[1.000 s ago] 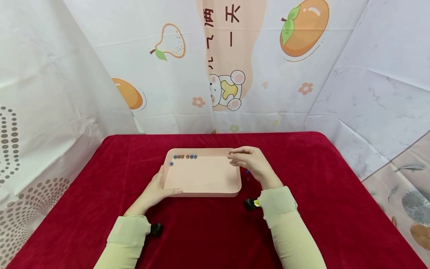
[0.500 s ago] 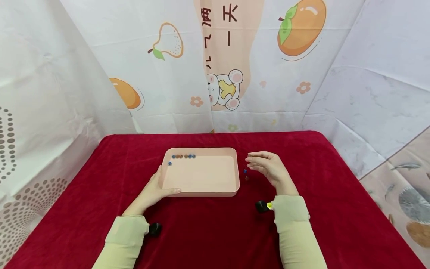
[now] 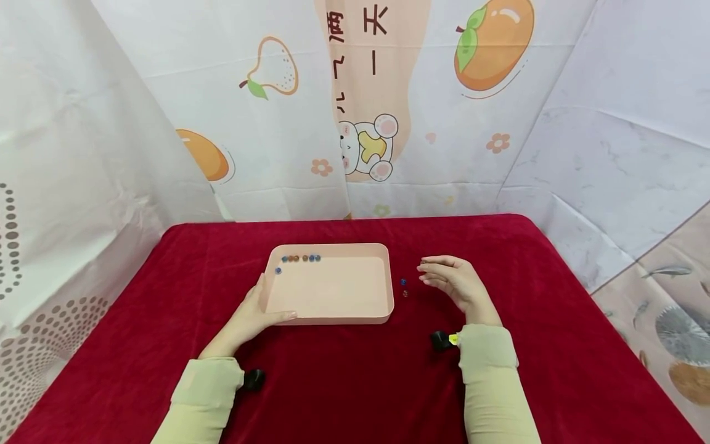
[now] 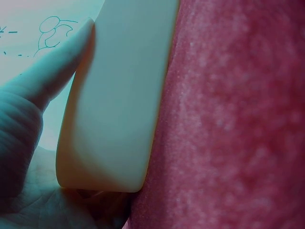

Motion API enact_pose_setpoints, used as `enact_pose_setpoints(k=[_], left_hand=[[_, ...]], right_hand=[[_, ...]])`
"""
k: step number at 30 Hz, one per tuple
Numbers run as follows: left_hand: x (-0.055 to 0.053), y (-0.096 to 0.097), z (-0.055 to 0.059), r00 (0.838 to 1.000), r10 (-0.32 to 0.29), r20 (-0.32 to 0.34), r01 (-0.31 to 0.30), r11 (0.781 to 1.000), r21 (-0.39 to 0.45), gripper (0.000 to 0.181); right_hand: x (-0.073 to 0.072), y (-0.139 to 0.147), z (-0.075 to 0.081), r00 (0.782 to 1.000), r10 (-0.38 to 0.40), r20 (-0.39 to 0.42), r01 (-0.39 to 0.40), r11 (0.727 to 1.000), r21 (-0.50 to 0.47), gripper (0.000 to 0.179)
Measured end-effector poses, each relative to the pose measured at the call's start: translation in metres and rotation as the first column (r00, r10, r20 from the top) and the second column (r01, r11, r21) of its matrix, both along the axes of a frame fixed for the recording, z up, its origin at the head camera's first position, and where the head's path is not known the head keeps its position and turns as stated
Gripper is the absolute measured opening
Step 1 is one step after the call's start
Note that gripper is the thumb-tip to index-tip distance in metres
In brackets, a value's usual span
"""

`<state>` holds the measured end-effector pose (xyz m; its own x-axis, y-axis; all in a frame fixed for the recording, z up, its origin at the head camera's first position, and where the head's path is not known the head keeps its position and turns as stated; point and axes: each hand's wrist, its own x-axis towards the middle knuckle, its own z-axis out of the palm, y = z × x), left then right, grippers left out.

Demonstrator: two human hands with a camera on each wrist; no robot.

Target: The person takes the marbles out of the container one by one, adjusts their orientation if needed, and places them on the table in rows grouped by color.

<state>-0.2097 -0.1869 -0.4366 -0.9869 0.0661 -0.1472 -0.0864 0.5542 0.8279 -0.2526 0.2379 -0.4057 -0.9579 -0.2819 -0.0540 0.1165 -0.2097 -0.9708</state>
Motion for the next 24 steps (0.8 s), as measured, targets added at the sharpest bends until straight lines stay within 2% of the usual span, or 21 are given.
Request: enact_pose_setpoints(k=[11, 15, 19, 24], left_hand=[[0.000, -0.001, 0.003, 1.000, -0.014, -0.003, 0.014, 1.000, -0.001, 0.124], [0.000, -0.001, 0.002, 1.000, -0.017, -0.004, 0.016, 1.000, -0.004, 0.124], [0.000, -0.001, 0.002, 1.000, -0.021, -0.006, 0.021, 1.000, 0.001, 0.124], [0.001, 0.000, 0.002, 1.000, -0.024, -0.011, 0.024, 1.000, 0.010, 0.124]], right_hand=[[-0.004, 0.003, -0.018, 0.998, 0.003, 0.066, -0.012, 0.991, 0.132, 0.017], [-0.004, 0.005, -0.021, 0.996, 0.021, 0.084, -0.036, 0.982, 0.185, 0.024], [-0.005, 0.005, -0.025, 0.994, 0.034, 0.108, -0.061, 0.963, 0.261, 0.035], [-0.006, 0.003, -0.029, 0.993, 0.034, 0.111, -0.070, 0.939, 0.337, 0.040]])
